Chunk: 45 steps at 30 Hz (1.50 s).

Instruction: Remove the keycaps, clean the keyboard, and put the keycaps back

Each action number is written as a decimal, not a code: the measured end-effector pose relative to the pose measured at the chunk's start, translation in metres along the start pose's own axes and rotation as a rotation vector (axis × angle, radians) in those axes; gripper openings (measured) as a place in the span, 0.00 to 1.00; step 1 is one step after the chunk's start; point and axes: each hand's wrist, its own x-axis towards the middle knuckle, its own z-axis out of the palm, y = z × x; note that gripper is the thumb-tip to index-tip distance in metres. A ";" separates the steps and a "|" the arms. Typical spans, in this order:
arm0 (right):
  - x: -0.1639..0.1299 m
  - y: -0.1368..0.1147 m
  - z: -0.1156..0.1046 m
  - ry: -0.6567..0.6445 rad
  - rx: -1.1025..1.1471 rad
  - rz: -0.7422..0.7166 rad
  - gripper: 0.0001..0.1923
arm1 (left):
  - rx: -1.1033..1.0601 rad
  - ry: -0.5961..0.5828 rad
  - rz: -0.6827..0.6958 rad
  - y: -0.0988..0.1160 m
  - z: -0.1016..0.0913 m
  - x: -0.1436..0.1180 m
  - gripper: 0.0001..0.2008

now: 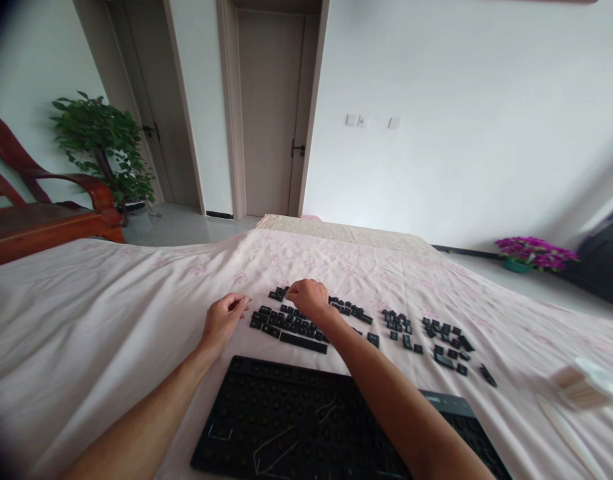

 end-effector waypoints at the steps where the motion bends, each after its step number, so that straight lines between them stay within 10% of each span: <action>1: -0.002 0.001 0.000 -0.006 -0.002 -0.001 0.11 | -0.005 0.001 0.000 0.000 0.000 0.000 0.16; 45: -0.030 0.028 -0.001 0.005 0.006 -0.072 0.07 | 0.001 0.010 -0.012 0.003 -0.001 -0.001 0.16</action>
